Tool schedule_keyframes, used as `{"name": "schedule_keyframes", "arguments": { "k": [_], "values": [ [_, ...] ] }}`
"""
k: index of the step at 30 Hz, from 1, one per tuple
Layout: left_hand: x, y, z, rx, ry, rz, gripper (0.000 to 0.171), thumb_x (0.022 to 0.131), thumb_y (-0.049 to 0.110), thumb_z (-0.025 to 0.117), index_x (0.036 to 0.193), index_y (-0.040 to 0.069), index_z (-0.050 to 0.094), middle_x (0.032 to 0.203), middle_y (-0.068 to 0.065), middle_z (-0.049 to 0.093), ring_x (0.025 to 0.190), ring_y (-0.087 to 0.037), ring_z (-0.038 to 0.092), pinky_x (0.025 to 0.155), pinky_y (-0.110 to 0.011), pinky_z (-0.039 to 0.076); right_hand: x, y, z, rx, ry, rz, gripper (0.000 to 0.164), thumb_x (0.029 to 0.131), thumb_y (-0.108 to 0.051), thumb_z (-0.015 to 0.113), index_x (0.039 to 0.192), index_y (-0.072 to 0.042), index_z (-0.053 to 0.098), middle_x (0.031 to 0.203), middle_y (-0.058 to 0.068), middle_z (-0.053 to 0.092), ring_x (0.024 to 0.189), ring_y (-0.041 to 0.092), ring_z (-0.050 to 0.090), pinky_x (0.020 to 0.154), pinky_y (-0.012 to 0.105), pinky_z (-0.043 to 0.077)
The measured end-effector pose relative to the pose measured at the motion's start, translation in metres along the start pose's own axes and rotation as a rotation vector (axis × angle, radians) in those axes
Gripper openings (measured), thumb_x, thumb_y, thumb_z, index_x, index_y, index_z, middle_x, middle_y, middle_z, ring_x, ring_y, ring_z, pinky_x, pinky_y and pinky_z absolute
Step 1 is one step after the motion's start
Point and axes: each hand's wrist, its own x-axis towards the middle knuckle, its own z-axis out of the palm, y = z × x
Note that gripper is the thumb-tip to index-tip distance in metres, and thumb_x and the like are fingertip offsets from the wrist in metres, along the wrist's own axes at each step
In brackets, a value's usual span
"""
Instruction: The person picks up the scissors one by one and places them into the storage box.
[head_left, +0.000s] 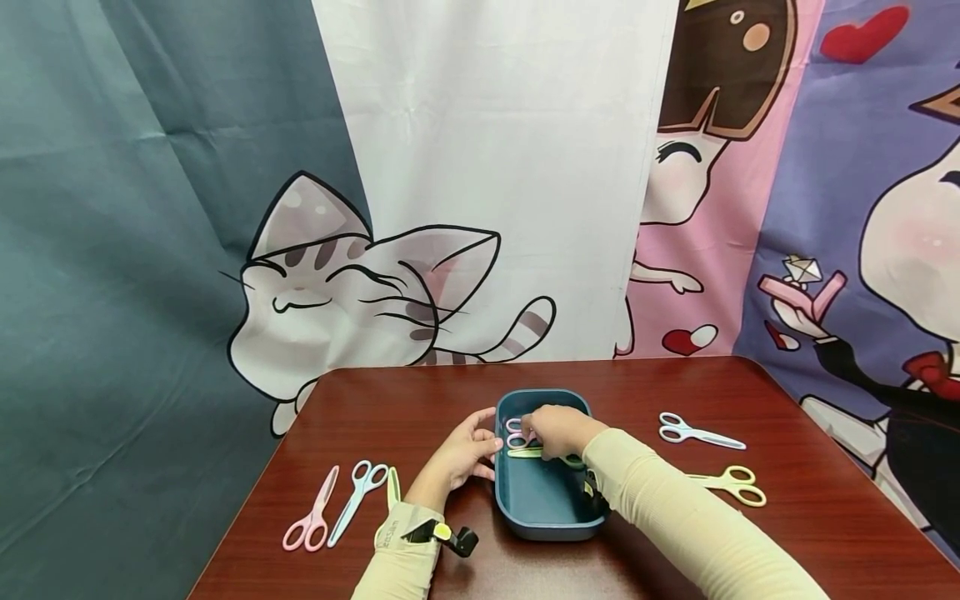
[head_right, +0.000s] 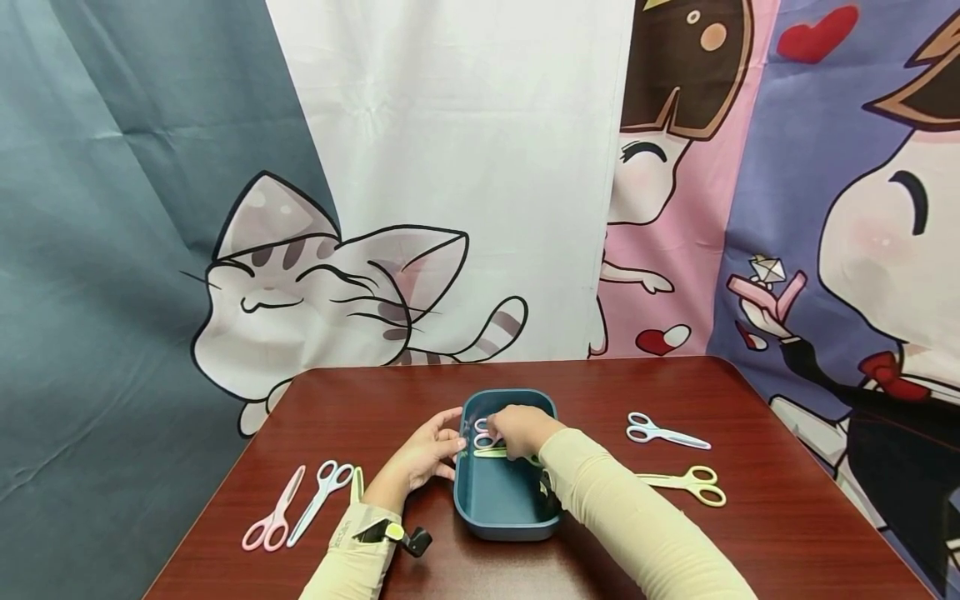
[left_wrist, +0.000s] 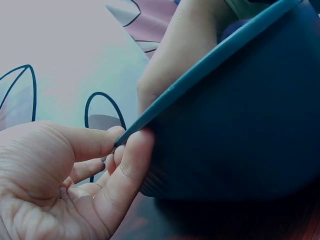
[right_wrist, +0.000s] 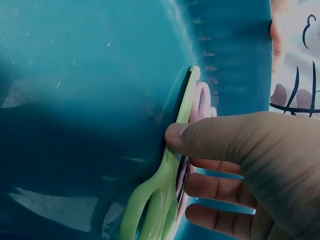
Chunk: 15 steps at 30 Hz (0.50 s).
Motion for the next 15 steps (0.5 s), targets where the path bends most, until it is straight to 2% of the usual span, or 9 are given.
{"name": "schedule_keyframes", "arguments": {
  "k": [3, 8, 15],
  "values": [
    [0.000, 0.000, 0.001, 0.000, 0.000, -0.001, 0.061, 0.100, 0.000, 0.058, 0.155, 0.013, 0.034, 0.091, -0.007, 0.059, 0.067, -0.015, 0.057, 0.049, -0.030, 0.057, 0.000, 0.001, 0.000, -0.013, 0.006, 0.006, 0.032, 0.077, -0.013, 0.088, 0.104, -0.019, 0.073, 0.094, -0.003, 0.066, 0.080, 0.013, 0.057, 0.083, 0.037, 0.057],
    [-0.001, 0.000, 0.002, -0.003, -0.008, 0.005, 0.063, 0.100, -0.001, 0.058, 0.156, 0.011, 0.032, 0.091, -0.006, 0.058, 0.067, -0.015, 0.056, 0.049, -0.029, 0.057, 0.000, 0.005, -0.005, -0.028, 0.020, 0.011, 0.033, 0.080, -0.021, 0.087, 0.110, -0.019, 0.073, 0.097, -0.003, 0.064, 0.082, 0.012, 0.058, 0.084, 0.037, 0.057],
    [-0.003, 0.002, 0.003, -0.018, -0.016, 0.027, 0.064, 0.099, -0.004, 0.057, 0.156, 0.008, 0.030, 0.087, -0.005, 0.058, 0.066, -0.014, 0.056, 0.048, -0.029, 0.056, -0.001, 0.013, -0.035, -0.023, 0.074, 0.004, 0.034, 0.084, -0.025, 0.082, 0.115, -0.014, 0.071, 0.095, -0.002, 0.062, 0.082, 0.014, 0.058, 0.076, 0.037, 0.055]
  ]
}}
